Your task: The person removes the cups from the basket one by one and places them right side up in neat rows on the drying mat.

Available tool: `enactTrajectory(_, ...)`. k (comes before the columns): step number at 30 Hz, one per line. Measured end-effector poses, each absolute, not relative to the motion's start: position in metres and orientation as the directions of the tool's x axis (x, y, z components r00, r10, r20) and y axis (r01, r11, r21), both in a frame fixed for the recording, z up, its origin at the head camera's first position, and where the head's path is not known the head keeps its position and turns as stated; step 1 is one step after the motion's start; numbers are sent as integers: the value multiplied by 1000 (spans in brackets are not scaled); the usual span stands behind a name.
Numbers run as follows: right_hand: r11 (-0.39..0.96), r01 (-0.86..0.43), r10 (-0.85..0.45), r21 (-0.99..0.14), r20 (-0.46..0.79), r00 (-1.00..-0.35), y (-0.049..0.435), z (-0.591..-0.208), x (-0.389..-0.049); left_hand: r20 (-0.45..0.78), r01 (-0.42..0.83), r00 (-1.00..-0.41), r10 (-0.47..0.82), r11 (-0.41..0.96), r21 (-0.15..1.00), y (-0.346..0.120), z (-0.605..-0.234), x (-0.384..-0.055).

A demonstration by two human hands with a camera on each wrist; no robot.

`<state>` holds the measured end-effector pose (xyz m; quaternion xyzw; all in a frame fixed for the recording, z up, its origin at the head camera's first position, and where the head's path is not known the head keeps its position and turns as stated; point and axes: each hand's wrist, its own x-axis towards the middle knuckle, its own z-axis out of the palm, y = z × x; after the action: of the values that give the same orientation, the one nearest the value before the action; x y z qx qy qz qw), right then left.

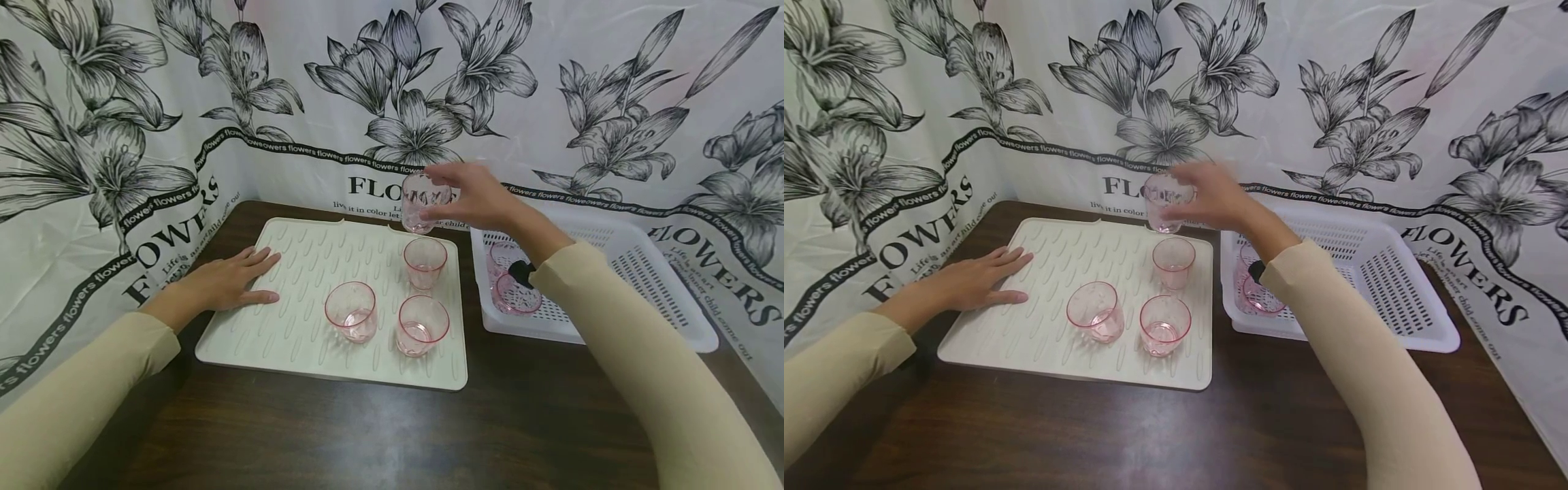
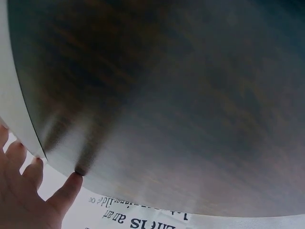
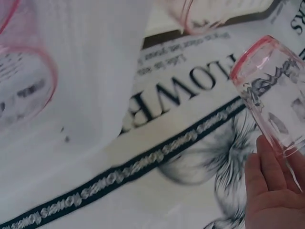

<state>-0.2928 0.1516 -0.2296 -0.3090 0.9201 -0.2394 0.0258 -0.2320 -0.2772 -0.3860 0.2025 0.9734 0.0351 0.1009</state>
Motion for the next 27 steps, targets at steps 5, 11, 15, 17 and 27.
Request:
enactTrajectory(5, 680, -577, -613, -453, 80, -786, 132, -241, -294, -186, 385, -898, 399, 916, 109, -278, -385, -233)
enactTrajectory(11, 651, -589, -644, -479, 62, -762, 112, -256, -293, -179, 393, -896, 406, 914, 101, -278, -385, -233)
enactTrajectory(15, 650, -597, -664, -470, 30, -747, 101, -266, -293, -180, 393, -896, 406, 914, 102, -276, -384, -233)
enactTrajectory(17, 648, -604, -676, -464, 15, -737, 95, -269, -292, -182, 390, -897, 403, 915, 104, -276, -384, -233)
enactTrajectory(27, 664, -607, -693, -436, -55, -719, 72, -285, -293, -183, 390, -897, 403, 915, 106, -278, -387, -234)
